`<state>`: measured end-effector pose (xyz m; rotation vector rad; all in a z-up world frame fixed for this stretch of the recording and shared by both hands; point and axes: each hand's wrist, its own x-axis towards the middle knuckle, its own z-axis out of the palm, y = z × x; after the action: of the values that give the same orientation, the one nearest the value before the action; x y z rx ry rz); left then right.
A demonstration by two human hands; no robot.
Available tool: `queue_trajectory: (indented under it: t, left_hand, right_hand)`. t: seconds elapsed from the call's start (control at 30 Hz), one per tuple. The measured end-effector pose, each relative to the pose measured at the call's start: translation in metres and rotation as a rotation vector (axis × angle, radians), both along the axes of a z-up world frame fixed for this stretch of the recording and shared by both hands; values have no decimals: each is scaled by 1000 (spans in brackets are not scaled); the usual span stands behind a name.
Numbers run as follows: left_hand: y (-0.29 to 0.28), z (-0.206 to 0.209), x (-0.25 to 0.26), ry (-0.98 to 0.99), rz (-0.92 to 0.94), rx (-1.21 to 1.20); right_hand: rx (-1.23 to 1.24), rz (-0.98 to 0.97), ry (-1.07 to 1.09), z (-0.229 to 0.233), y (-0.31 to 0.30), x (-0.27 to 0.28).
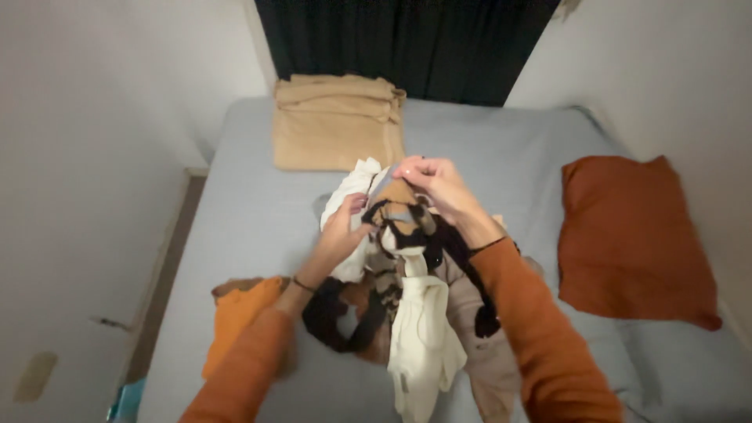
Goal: Folding various sweaters and shirts on a bed.
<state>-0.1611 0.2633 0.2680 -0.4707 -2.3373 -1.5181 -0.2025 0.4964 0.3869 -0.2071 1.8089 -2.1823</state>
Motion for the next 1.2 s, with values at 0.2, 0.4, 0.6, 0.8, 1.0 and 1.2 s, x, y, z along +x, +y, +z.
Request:
queue_trajectory:
  t: [0.2, 0.4, 0.6, 0.8, 1.0, 1.2]
  left_hand:
    - [-14, 87, -37, -23, -21, -129]
    - [-33, 177, -56, 106, -176, 189]
    - [-35, 295, 1, 5, -363, 12]
    - [-19, 321, -3, -194, -522, 249]
    - [1, 318, -38, -146, -575, 402]
    - [-28, 297, -76, -104, -403, 480]
  right_hand:
    - [111, 3, 326, 95, 21, 17]
    - [260, -128, 467, 130, 52, 24]
    - [396, -51, 510, 161, 61, 48]
    - [694, 18, 917, 152, 38, 65]
    - [619, -58, 1404, 92, -35, 93]
    - [492, -112, 735, 88, -29, 63]
